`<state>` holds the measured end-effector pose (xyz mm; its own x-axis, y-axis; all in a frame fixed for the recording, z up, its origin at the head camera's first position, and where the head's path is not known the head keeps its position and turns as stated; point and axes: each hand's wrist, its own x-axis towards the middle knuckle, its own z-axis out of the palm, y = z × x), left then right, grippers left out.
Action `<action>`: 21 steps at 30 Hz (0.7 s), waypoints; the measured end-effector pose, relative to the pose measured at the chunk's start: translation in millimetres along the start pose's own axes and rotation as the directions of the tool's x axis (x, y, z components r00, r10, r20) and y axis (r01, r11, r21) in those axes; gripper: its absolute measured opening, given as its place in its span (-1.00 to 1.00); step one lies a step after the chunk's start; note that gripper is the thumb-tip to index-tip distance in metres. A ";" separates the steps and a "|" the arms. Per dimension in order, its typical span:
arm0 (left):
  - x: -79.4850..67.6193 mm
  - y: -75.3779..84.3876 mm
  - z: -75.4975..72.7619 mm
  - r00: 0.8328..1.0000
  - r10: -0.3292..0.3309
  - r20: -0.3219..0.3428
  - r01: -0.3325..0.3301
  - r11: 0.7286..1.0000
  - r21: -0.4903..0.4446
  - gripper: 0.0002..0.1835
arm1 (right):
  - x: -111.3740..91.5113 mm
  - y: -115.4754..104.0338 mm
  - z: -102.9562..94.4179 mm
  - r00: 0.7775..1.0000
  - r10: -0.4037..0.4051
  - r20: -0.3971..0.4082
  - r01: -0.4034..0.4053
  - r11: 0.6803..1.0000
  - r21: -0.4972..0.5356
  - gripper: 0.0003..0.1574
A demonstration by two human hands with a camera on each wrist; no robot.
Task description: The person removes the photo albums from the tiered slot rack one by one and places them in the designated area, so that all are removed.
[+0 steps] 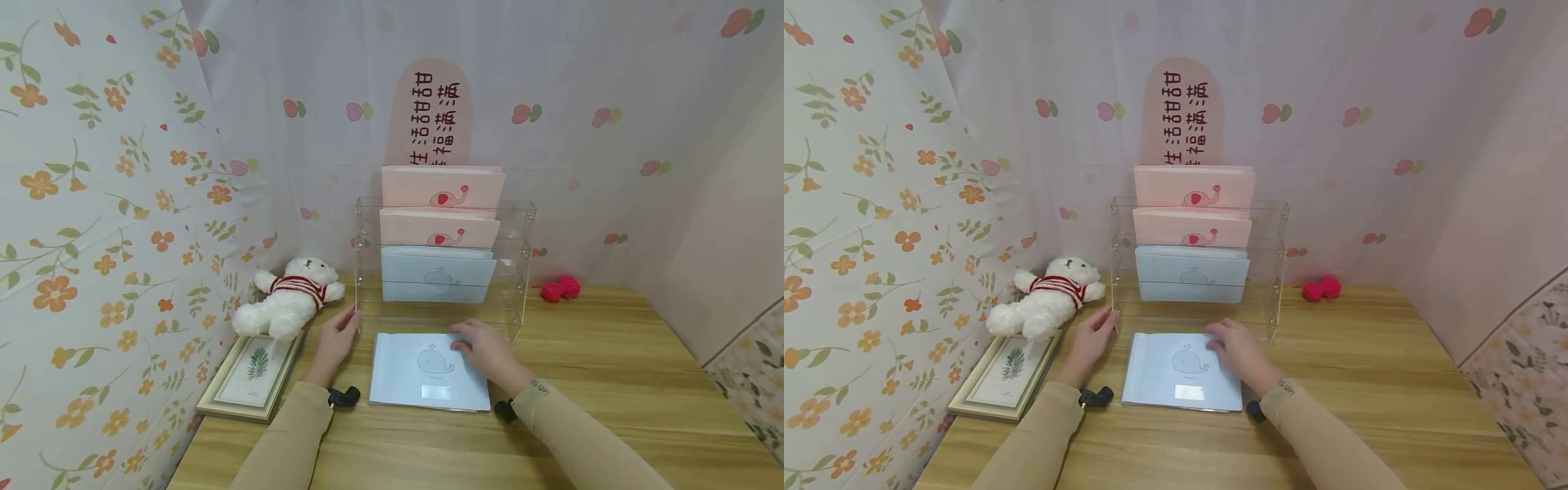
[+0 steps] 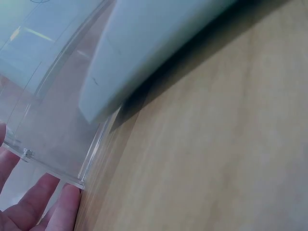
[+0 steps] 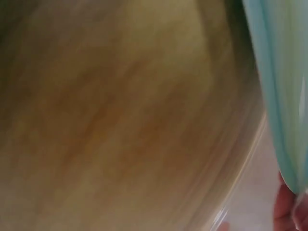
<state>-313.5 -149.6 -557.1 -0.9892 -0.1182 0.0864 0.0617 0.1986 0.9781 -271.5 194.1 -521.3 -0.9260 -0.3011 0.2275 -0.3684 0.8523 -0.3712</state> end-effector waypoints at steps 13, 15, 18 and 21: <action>-0.6 0.4 -1.7 1.000 -0.009 0.006 0.009 1.000 0.005 -0.49 | -2.0 -4.1 -2.0 0.999 -0.048 -0.021 0.047 0.998 -0.044 -0.70; -1.2 -0.8 -1.7 1.000 -0.008 0.003 0.008 1.000 0.007 -0.48 | -1.0 -4.2 -3.3 0.998 -0.050 -0.048 0.048 0.998 -0.034 -0.71; -1.8 -2.0 -1.6 1.000 -0.006 0.001 0.006 1.000 0.011 -0.48 | 2.4 -3.7 -8.5 0.984 -0.078 -0.158 0.078 0.997 -0.006 -0.76; -1.1 -1.6 -1.4 1.000 -0.005 0.003 0.005 1.000 0.017 -0.49 | 8.9 -5.2 -22.6 0.942 -0.095 -0.321 0.118 0.992 0.052 -0.83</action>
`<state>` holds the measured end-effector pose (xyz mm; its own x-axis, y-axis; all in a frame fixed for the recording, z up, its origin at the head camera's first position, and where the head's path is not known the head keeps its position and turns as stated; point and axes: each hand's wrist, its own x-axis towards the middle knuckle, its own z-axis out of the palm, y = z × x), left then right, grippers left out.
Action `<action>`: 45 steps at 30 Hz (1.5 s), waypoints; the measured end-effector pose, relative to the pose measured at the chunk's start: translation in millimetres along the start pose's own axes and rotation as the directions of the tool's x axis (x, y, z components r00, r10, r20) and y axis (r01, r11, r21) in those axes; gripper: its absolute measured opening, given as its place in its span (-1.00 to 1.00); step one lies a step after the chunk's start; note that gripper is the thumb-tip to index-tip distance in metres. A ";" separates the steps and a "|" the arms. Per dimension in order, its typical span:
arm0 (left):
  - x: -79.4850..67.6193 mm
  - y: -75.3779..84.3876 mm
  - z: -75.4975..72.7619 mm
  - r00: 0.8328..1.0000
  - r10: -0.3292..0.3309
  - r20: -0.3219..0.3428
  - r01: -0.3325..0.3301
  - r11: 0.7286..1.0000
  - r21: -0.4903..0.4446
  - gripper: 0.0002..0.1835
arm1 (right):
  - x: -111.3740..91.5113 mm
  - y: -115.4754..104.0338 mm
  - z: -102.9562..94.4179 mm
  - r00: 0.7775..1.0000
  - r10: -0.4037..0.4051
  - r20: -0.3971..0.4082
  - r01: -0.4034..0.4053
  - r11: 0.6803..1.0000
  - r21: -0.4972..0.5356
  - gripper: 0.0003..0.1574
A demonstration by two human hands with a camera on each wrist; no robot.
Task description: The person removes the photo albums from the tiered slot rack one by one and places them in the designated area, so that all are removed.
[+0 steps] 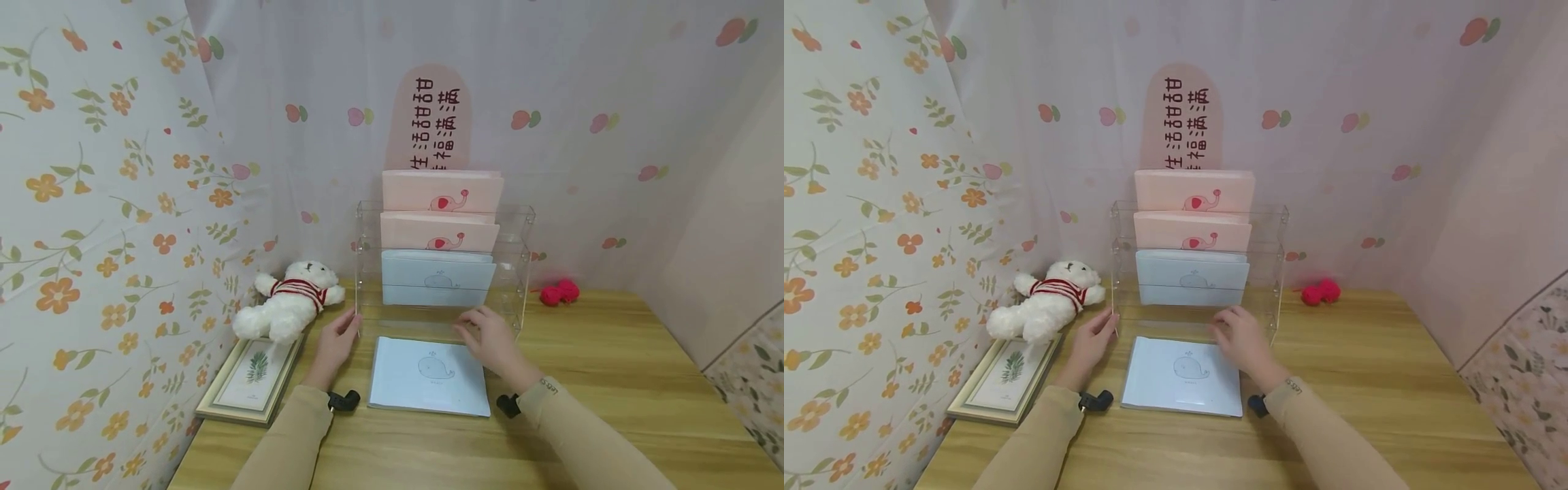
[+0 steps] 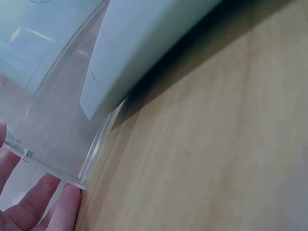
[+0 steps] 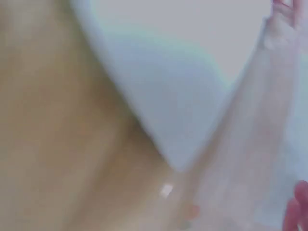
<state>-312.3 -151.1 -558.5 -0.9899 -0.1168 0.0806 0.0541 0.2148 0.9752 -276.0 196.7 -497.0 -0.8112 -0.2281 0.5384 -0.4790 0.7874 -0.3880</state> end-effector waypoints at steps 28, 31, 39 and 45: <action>-1.3 1.2 0.5 1.000 0.014 -0.012 -0.014 1.000 0.006 -0.49 | 76.4 -6.7 -61.9 0.936 0.351 0.012 -0.345 0.913 0.220 -0.04; -1.4 0.9 0.8 1.000 0.011 -0.010 -0.011 1.000 0.009 -0.49 | 81.2 -7.7 -60.0 0.937 0.348 0.024 -0.345 0.912 0.221 -0.09; -1.7 0.8 1.6 0.999 0.033 -0.012 -0.033 0.999 0.033 -0.50 | 90.5 -8.3 -53.9 0.929 0.366 0.053 -0.366 0.893 0.263 -0.31; -1.8 1.7 1.8 1.000 0.025 -0.014 -0.025 0.999 0.021 -0.52 | 94.8 -9.7 -49.3 0.904 0.421 0.069 -0.418 0.843 0.338 -0.42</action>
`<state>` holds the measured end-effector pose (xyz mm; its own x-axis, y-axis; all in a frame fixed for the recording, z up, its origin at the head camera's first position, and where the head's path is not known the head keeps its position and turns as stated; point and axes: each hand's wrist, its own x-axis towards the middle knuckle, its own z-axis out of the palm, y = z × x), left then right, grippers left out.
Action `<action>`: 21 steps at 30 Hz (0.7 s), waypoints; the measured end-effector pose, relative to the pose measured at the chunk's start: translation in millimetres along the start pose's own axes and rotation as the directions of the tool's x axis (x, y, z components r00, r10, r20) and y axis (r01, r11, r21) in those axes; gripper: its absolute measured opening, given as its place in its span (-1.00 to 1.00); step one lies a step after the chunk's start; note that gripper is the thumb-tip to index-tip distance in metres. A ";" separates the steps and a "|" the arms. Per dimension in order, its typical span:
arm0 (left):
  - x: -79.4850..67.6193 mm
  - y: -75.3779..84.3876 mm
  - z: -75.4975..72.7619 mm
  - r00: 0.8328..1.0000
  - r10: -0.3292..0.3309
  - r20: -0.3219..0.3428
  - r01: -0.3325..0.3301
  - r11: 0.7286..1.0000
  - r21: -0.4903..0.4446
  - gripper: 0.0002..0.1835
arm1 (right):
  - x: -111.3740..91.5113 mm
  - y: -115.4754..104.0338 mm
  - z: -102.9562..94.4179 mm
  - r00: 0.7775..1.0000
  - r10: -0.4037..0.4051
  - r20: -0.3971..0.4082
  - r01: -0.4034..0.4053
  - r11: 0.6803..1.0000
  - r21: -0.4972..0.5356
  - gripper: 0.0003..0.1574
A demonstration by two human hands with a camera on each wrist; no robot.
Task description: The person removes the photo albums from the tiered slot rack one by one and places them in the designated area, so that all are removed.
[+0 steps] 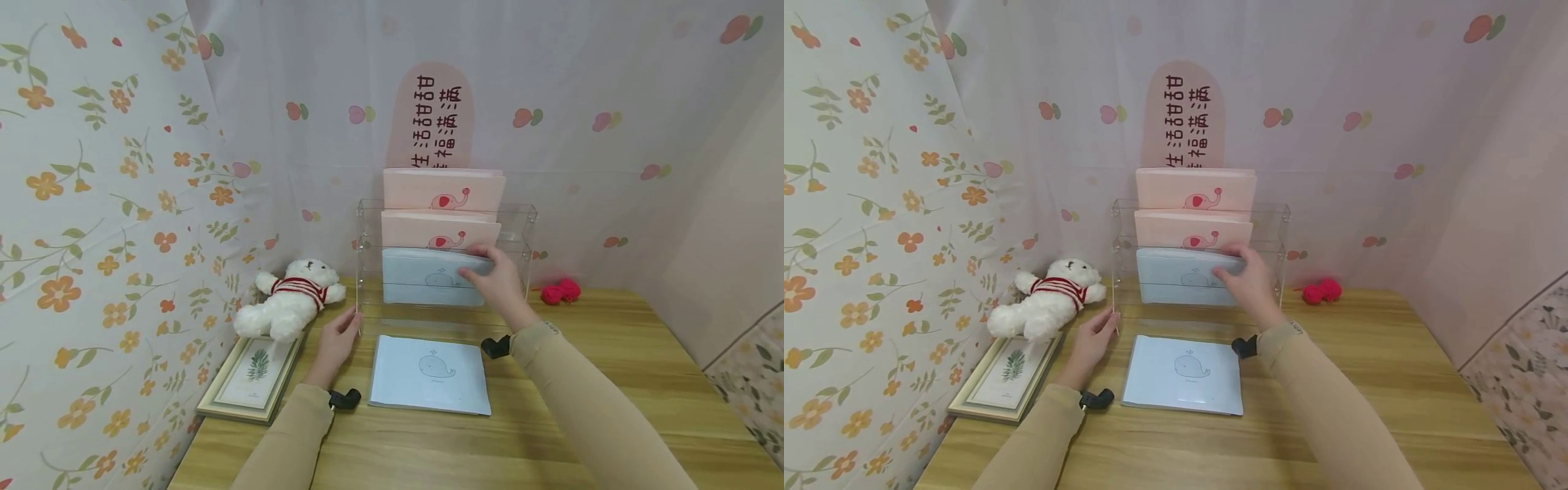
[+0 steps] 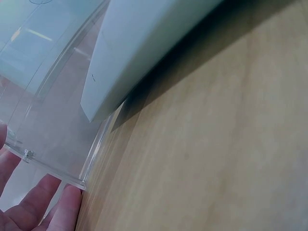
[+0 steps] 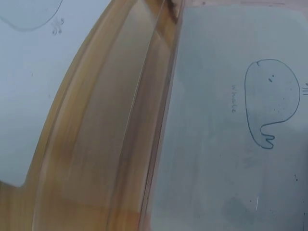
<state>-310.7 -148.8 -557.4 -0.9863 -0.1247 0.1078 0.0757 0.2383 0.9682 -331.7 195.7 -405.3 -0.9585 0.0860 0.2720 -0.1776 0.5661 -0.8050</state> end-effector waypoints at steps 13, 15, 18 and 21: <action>-0.9 0.5 -2.7 1.000 -0.004 -0.013 0.005 1.000 0.013 -0.52 | 0.1 -5.6 8.6 0.995 0.101 -0.027 -0.100 0.994 0.035 -0.66; -0.4 -0.2 -2.0 1.000 -0.012 -0.012 0.012 1.000 0.019 -0.53 | -1.6 -6.6 8.7 0.993 0.108 -0.037 -0.107 0.994 0.037 -0.67; 0.5 -0.9 -0.6 1.000 -0.018 -0.005 0.018 1.000 0.018 -0.53 | -4.7 -7.6 8.5 0.992 0.112 -0.054 -0.110 0.993 0.043 -0.68; 0.9 -1.1 0.3 1.000 -0.020 -0.003 0.020 1.000 0.014 -0.53 | -7.1 -8.0 8.7 0.992 0.104 -0.068 -0.101 0.994 0.045 -0.71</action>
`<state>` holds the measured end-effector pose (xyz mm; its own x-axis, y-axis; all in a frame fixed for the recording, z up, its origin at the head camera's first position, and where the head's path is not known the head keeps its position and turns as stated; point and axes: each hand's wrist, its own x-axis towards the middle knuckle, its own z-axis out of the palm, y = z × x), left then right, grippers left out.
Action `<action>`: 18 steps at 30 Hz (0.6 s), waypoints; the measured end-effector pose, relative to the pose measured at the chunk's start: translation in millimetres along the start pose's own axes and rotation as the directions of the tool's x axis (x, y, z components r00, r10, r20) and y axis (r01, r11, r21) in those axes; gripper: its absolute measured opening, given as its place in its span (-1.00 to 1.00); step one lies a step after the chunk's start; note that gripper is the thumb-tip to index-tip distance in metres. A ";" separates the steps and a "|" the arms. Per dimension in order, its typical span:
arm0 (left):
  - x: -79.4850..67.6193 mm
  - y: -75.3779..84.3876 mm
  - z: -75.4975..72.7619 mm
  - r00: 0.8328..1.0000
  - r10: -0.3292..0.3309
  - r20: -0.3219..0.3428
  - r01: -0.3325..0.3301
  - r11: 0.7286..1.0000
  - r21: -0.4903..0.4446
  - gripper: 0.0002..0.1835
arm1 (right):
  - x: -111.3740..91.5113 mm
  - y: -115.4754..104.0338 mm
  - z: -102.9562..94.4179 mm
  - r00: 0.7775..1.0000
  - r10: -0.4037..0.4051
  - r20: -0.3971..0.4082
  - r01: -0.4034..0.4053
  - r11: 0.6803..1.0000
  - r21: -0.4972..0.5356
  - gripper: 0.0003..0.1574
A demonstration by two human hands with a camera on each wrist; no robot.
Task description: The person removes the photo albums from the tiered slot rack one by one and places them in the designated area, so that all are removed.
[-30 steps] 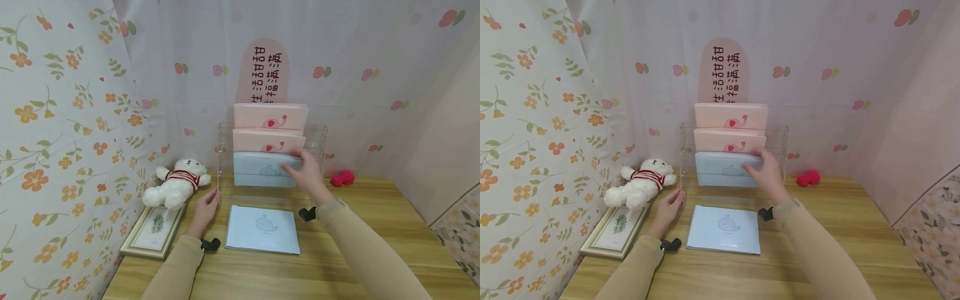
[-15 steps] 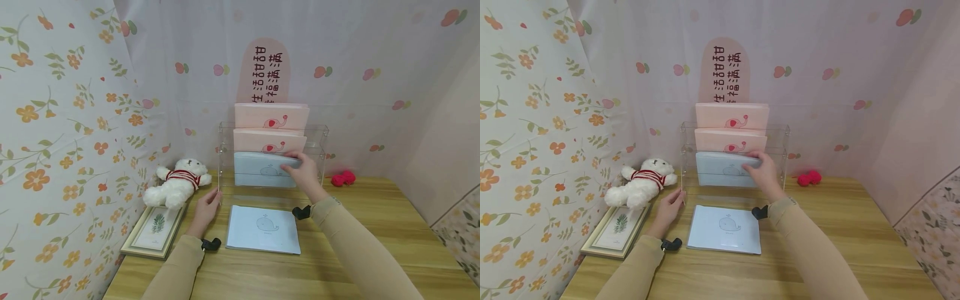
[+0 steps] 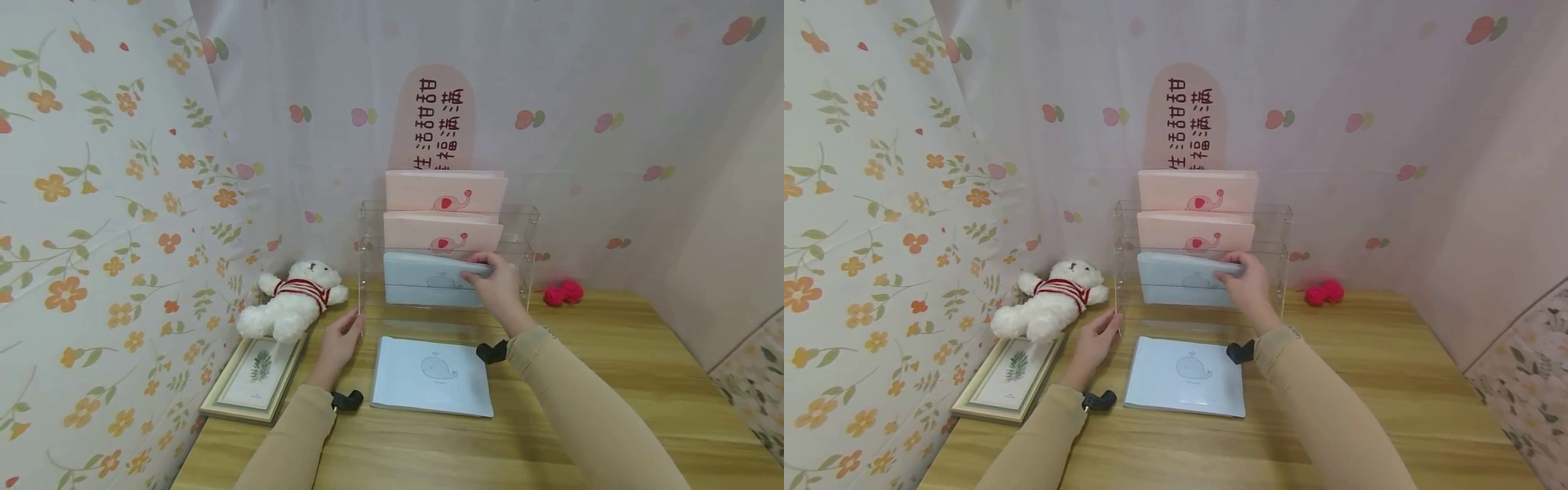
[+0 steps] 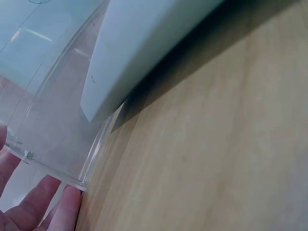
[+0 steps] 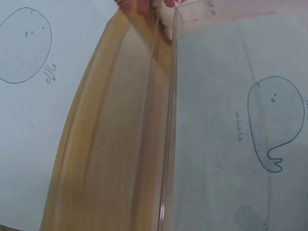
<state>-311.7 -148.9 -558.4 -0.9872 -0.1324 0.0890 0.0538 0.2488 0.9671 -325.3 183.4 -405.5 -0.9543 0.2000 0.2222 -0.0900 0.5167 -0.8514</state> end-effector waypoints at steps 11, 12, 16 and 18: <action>-0.4 1.3 -3.1 1.000 0.002 -0.009 -0.002 1.000 -0.016 -0.53 | -3.9 -6.4 0.0 0.995 -0.087 -0.037 0.089 0.996 0.033 -0.72; -0.2 0.8 -3.0 1.000 0.002 -0.007 -0.002 1.000 -0.011 -0.52 | -5.0 -8.3 -1.4 0.994 -0.096 -0.046 0.099 0.994 0.048 -0.72; 0.0 -0.5 -1.5 1.000 0.007 0.007 -0.007 1.000 -0.022 -0.51 | -11.4 -16.6 -8.8 0.987 -0.137 -0.088 0.143 0.988 0.062 -0.73; -0.7 -0.7 0.6 1.000 0.005 0.004 -0.005 0.999 -0.033 -0.51 | -15.4 -20.0 -12.9 0.982 -0.162 -0.101 0.168 0.984 0.051 -0.73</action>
<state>-311.2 -148.5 -559.3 -0.9874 -0.1274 0.0933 0.0640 0.2174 0.9740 -305.1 180.7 -385.7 -0.8932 0.1965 0.4045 -0.2636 0.5000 -0.8249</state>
